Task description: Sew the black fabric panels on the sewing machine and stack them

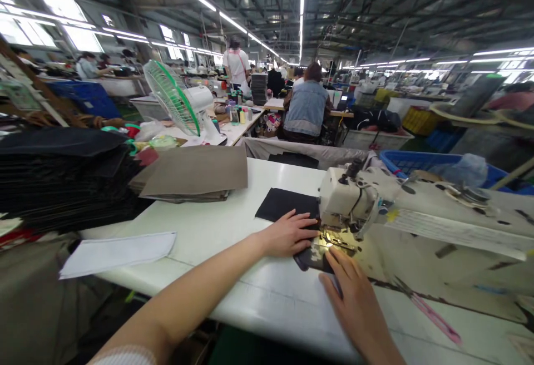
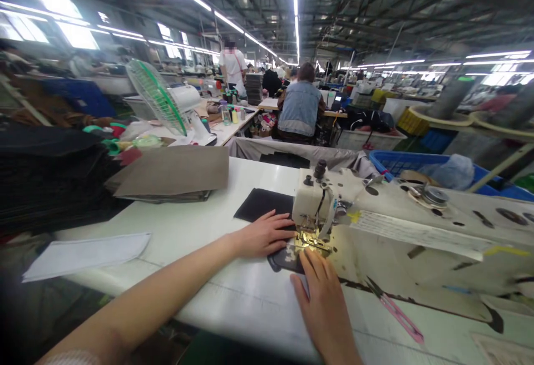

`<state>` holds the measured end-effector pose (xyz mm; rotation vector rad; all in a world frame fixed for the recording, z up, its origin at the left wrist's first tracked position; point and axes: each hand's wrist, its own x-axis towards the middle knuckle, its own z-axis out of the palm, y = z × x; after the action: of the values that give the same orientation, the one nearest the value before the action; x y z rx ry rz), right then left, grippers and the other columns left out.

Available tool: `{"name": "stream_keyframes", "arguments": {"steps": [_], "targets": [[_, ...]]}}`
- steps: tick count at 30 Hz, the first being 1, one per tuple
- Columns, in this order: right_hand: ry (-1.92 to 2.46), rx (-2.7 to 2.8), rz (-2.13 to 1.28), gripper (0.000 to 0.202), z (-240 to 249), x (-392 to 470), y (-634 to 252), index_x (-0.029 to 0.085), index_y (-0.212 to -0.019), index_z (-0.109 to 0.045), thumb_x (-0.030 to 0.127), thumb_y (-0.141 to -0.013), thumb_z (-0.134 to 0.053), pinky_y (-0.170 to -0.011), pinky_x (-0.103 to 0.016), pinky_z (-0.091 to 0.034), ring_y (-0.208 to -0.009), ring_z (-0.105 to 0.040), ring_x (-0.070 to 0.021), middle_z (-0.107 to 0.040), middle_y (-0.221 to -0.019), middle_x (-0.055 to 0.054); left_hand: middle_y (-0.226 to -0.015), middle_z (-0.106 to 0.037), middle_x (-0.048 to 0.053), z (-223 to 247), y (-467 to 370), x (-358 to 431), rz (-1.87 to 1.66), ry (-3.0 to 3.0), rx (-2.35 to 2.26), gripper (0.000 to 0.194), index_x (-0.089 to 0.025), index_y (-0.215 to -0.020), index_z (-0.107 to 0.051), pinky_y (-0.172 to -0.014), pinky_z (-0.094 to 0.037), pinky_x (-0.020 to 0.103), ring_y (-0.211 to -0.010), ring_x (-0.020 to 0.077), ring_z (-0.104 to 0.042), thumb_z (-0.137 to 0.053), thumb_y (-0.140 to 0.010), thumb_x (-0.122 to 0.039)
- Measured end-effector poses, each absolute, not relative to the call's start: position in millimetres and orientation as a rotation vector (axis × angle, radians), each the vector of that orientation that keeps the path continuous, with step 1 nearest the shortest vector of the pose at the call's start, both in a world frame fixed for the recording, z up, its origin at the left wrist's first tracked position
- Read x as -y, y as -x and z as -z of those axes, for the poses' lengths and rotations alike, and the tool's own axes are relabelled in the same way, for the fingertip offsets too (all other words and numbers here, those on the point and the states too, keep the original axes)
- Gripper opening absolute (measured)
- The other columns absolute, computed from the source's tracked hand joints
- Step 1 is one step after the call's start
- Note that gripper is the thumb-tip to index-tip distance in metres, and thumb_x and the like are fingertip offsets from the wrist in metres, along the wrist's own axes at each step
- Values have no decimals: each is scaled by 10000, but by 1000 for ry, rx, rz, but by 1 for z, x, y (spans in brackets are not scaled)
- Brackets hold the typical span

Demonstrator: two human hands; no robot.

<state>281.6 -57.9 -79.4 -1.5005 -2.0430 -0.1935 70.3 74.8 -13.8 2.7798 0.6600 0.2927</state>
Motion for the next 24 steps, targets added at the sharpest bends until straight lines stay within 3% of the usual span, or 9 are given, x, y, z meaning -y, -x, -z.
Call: {"name": "stream_keyframes", "arguments": {"steps": [9, 13, 15, 17, 19, 21, 22, 24], "targets": [[1519, 2029, 170, 409, 77, 59, -280, 193, -1345, -559, 397, -998, -489, -1026, -505, -489, -1234, -568, -305, -624, -1332, -125, -1547, -446, 89, 12, -70, -70, -342, -2882, -733, 411, -265, -1405, -527, -1164, -264, 553, -1453, 312, -349, -473, -1017, -390], [1505, 2007, 188, 395, 77, 58, -279, 210, -1343, -562, 385, -995, -495, -1024, -491, -492, -1230, -580, -294, -630, -1331, -114, -1252, -632, 129, 2, -68, -62, -354, -2897, -1061, 305, -191, -1204, -628, -1010, -440, 428, -1180, 284, -583, -521, -980, -368], [1495, 1999, 215, 393, 79, 57, -279, 214, -1339, -563, 390, -994, -495, -1011, -484, -499, -1220, -590, -293, -634, -1327, -112, -1120, -666, 137, 2, -67, -61, -315, -2844, -1258, 284, -160, -1124, -644, -926, -484, 413, -1081, 289, -622, -518, -975, -366], [1470, 2002, 261, 393, 81, 56, -280, 208, -1331, -566, 400, -995, -494, -988, -477, -511, -1199, -605, -293, -644, -1314, -112, -1238, -635, 192, 6, -66, -62, -307, -2811, -1386, 384, -124, -1210, -620, -972, -465, 463, -1201, 343, -573, -540, -963, -407], [1432, 2008, 313, 395, 83, 54, -281, 201, -1325, -566, 406, -995, -492, -962, -463, -521, -1174, -621, -291, -657, -1296, -112, -1469, -475, 250, 11, -63, -66, -318, -2785, -1519, 582, -90, -1384, -515, -1077, -379, 534, -1392, 398, -405, -588, -933, -450], [1395, 2011, 360, 394, 84, 51, -282, 197, -1323, -566, 403, -996, -489, -943, -447, -526, -1155, -634, -286, -668, -1281, -109, -1588, -318, 242, 7, -57, -70, -332, -2775, -1630, 709, -94, -1495, -398, -1147, -289, 558, -1478, 397, -267, -623, -911, -429], [1379, 2013, 383, 393, 84, 50, -282, 196, -1321, -568, 403, -997, -487, -936, -441, -527, -1147, -640, -284, -673, -1274, -108, -1597, -321, 216, 2, -51, -72, -331, -2778, -1664, 687, -116, -1506, -394, -1165, -273, 537, -1481, 373, -275, -620, -916, -387], [1355, 2021, 430, 392, 84, 49, -283, 189, -1313, -572, 406, -1001, -478, -927, -429, -527, -1129, -652, -278, -682, -1260, -107, -1527, -461, 147, -17, -33, -78, -312, -2785, -1713, 508, -173, -1441, -501, -1159, -314, 450, -1410, 300, -413, -558, -946, -271]]}}
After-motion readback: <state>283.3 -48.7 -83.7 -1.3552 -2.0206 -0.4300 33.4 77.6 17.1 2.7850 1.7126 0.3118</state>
